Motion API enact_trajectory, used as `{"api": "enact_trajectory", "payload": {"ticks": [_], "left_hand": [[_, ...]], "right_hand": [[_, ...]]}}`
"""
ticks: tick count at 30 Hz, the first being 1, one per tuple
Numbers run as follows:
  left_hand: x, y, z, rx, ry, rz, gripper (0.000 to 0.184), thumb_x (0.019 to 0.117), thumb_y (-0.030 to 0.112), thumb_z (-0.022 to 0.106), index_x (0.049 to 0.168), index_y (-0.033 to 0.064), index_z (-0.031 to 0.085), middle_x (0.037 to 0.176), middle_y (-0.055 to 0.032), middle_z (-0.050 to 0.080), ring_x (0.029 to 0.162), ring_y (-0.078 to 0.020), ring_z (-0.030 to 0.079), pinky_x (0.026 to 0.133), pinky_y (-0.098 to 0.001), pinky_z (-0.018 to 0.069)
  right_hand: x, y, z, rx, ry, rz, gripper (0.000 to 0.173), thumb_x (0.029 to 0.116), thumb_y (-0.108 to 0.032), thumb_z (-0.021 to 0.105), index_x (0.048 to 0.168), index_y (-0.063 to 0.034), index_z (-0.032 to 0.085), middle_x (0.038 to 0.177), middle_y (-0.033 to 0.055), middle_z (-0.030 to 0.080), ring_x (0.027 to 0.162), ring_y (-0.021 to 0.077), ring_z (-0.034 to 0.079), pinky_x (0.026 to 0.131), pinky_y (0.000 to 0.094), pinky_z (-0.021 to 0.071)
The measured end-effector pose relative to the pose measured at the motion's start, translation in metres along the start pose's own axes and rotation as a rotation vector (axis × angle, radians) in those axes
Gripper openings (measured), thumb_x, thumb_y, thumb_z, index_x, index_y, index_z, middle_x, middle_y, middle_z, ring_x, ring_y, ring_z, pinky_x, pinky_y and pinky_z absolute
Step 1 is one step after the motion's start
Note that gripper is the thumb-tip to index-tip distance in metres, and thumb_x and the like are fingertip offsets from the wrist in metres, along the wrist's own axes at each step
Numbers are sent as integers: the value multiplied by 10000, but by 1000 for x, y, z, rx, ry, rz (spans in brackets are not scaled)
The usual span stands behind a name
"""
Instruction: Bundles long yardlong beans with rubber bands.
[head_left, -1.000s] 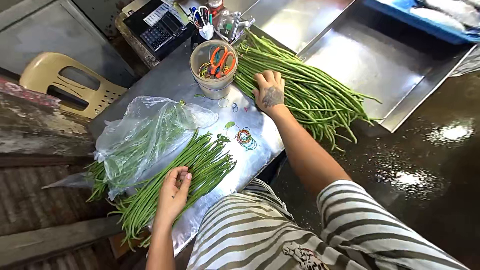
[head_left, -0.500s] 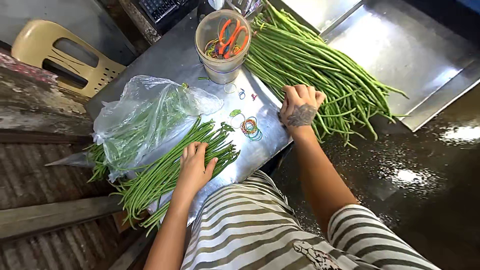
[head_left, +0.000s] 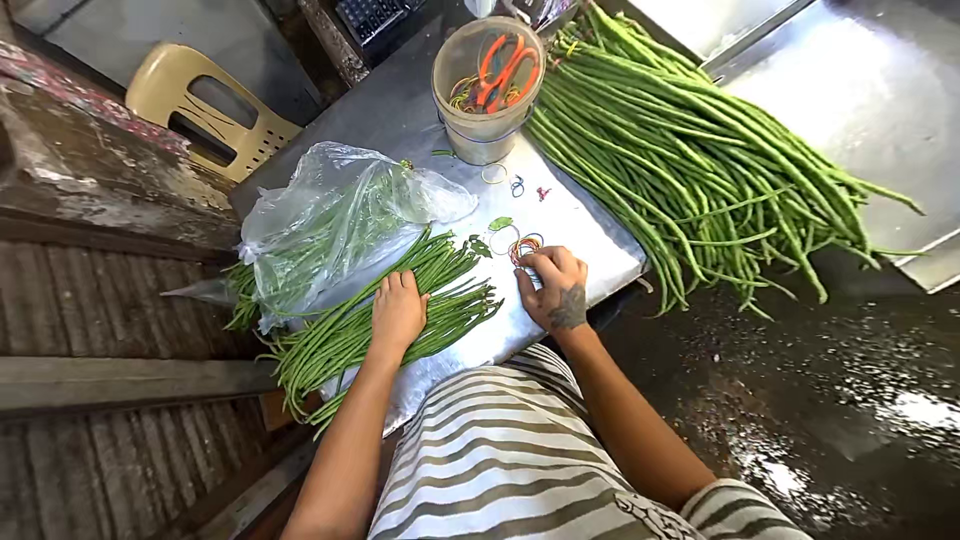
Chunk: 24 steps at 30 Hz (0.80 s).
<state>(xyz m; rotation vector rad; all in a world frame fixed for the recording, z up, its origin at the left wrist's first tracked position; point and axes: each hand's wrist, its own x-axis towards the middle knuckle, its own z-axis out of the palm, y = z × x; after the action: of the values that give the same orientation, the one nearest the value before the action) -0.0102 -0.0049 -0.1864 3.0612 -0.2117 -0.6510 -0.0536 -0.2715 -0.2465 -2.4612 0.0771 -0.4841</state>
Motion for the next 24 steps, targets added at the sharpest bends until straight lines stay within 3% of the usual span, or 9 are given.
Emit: {"api": "enact_trajectory", "payload": {"ticks": [9, 12, 15, 20, 22, 24], "left_hand": [[-8, 0, 1, 119, 29, 178, 358, 1022, 287, 488, 1236, 20, 593, 1297, -186, 598, 1262, -348, 568, 1022, -507, 471], [-16, -9, -6, -85, 65, 225, 368, 1050, 278, 454, 1283, 14, 562, 1236, -175, 643, 1196, -323, 619, 1032, -492, 480], [-25, -23, -10, -340, 128, 275, 383, 1069, 280, 422, 1322, 9, 519, 1168, -169, 657, 1100, -297, 661, 971, -481, 535], [-25, -37, -9, -459, 242, 338, 436, 1078, 281, 425, 1443, 70, 534, 1322, -125, 655, 1271, -246, 598, 1127, -486, 432], [-23, -38, -11, -551, 208, 318, 449, 1082, 276, 401, 1436, 31, 531, 1303, -158, 653, 1216, -239, 630, 1079, -450, 485], [-22, -37, -13, -628, 173, 285, 454, 1086, 293, 377, 1409, 15, 532, 1180, -154, 681, 1082, -214, 668, 986, -421, 536]], "right_hand": [[3, -4, -11, 145, -25, -101, 186, 951, -269, 633, 1024, -144, 750, 1056, 77, 670, 963, 253, 644, 806, 472, 521], [4, -5, -21, 200, 13, -62, 175, 938, -250, 661, 1030, -131, 750, 1057, 76, 659, 930, 237, 643, 771, 455, 533], [5, -10, -24, 259, 35, -39, 159, 922, -229, 686, 1022, -118, 740, 1037, 83, 658, 919, 234, 643, 753, 449, 545], [8, -27, -16, 285, -19, -73, 201, 934, -283, 684, 1034, -118, 739, 1010, 72, 650, 885, 221, 626, 758, 440, 535], [11, -36, -14, 332, -37, -92, 206, 935, -288, 695, 1040, -117, 744, 1019, 69, 647, 875, 200, 622, 756, 411, 537], [15, -47, -13, 412, -67, -88, 231, 940, -315, 700, 1045, -113, 739, 974, 47, 647, 815, 145, 611, 698, 329, 544]]}}
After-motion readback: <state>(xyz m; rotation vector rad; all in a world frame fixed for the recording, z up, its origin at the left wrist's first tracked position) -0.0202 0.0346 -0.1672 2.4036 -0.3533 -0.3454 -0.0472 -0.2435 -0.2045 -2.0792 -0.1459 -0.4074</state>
